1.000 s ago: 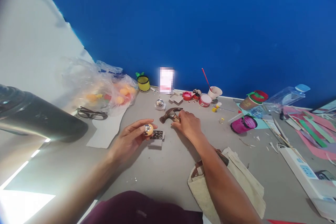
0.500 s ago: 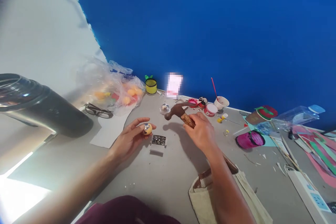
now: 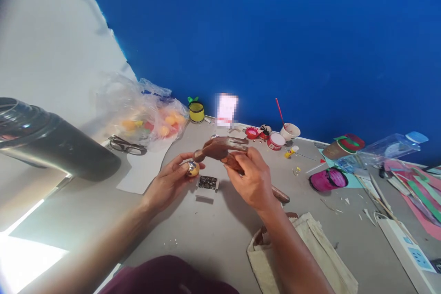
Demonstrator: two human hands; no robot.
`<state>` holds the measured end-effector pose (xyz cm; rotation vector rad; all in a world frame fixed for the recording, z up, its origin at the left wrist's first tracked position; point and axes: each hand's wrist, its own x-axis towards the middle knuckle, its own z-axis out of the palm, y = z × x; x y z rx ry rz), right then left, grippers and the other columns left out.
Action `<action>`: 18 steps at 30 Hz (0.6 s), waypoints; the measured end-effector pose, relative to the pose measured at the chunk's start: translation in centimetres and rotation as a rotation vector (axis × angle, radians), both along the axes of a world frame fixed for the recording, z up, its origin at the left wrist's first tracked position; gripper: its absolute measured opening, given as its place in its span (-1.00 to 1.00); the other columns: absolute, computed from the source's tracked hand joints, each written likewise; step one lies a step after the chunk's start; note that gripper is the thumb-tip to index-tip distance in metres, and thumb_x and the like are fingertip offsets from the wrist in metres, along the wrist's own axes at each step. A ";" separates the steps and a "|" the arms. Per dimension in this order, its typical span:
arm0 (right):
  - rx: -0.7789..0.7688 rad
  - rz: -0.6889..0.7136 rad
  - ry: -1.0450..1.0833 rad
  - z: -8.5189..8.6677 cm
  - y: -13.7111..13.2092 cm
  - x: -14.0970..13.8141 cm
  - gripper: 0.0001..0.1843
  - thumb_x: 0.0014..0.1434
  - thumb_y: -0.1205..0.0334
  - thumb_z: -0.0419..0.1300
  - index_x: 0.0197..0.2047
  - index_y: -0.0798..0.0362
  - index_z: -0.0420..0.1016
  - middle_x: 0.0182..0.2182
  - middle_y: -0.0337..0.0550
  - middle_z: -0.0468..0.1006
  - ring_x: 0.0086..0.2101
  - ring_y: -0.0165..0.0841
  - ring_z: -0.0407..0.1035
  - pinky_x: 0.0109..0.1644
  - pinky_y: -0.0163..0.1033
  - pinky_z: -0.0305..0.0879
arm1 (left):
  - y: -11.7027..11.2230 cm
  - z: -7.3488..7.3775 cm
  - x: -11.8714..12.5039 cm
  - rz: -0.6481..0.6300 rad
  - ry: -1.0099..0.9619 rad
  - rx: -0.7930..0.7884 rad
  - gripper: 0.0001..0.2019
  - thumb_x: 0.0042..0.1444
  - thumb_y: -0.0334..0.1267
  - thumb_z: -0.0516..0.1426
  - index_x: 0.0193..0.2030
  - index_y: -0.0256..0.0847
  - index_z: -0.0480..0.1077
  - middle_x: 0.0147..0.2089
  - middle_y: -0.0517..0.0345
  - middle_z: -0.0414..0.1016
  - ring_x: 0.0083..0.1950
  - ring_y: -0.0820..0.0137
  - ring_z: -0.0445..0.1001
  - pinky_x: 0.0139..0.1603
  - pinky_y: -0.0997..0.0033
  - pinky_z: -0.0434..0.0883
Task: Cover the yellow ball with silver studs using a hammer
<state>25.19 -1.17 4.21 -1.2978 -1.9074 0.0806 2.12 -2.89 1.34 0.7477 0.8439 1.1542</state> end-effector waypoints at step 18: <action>-0.341 -0.039 0.053 -0.6 1.9 1.7 -0.71 0.10 0.14 0.30 -0.09 -0.05 0.55 -0.24 -0.14 0.58 -0.25 -0.23 0.45 -0.15 -0.17 0.34 | -0.2 0.2 0.0 -0.052 0.099 0.169 -0.67 0.27 -0.10 0.21 0.11 -0.16 0.45 0.10 -0.06 0.55 -0.13 0.38 0.41 -0.03 0.35 0.29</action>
